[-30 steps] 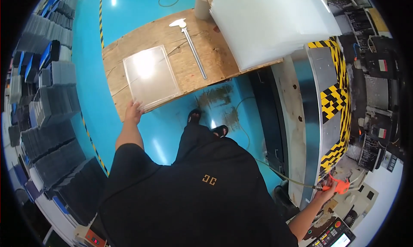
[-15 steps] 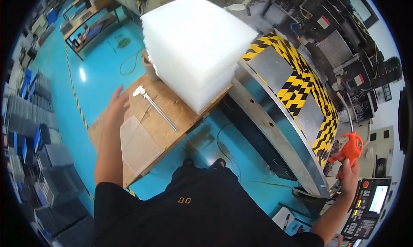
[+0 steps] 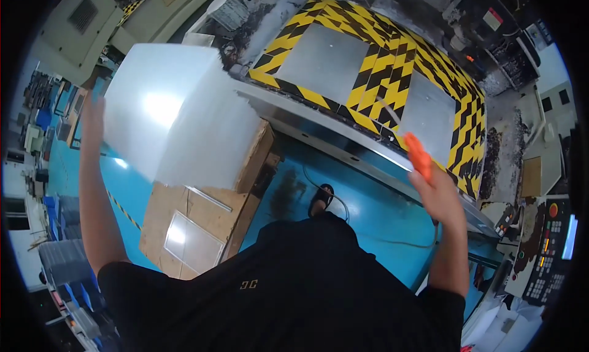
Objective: The person removes plastic sheets from a machine, cleans the surface with an air nozzle, and then places new sheets onto the machine. They repeat this process with a stack of rectangular sheets and then with a stack of dark panels.
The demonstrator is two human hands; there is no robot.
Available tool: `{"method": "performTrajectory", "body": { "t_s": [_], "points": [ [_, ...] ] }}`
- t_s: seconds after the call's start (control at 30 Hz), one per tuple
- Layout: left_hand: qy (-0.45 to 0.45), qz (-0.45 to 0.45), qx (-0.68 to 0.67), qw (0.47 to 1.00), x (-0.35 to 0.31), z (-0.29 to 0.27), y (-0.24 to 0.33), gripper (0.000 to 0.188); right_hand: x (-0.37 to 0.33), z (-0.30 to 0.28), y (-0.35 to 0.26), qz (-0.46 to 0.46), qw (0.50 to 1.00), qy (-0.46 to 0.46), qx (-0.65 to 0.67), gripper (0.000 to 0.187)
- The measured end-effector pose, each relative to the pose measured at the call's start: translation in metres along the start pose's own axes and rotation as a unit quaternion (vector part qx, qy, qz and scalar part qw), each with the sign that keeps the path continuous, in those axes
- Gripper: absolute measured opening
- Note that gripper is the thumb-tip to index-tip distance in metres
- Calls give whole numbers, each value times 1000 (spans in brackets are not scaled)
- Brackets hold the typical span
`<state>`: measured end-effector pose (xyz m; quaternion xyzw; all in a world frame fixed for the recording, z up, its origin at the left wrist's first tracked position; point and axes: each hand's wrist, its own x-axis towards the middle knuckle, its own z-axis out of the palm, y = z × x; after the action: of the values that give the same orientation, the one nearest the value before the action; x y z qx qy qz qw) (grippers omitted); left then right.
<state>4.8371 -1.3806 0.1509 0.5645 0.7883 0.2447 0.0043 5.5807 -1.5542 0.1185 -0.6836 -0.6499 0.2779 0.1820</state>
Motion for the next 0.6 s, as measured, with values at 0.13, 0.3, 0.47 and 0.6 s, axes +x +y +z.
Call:
{"method": "performTrajectory", "body": {
  "t_s": [0.13,0.3,0.47,0.6],
  "points": [
    [-51,19,46,997,-6,38,31,68,100,39,-33,61,984,-103,-133,49],
    [-32,-16,-18,999,-16,42,47,62,144,69,-55,-25,983,-141,-116,46],
    [-49,-6,-66,997,-15,35,34,61,127,47,-12,-7,978,-137,-158,44],
    [-32,-12,-60,998,-15,30,36,62,110,26,20,102,964,-141,-203,47]
  ]
}}
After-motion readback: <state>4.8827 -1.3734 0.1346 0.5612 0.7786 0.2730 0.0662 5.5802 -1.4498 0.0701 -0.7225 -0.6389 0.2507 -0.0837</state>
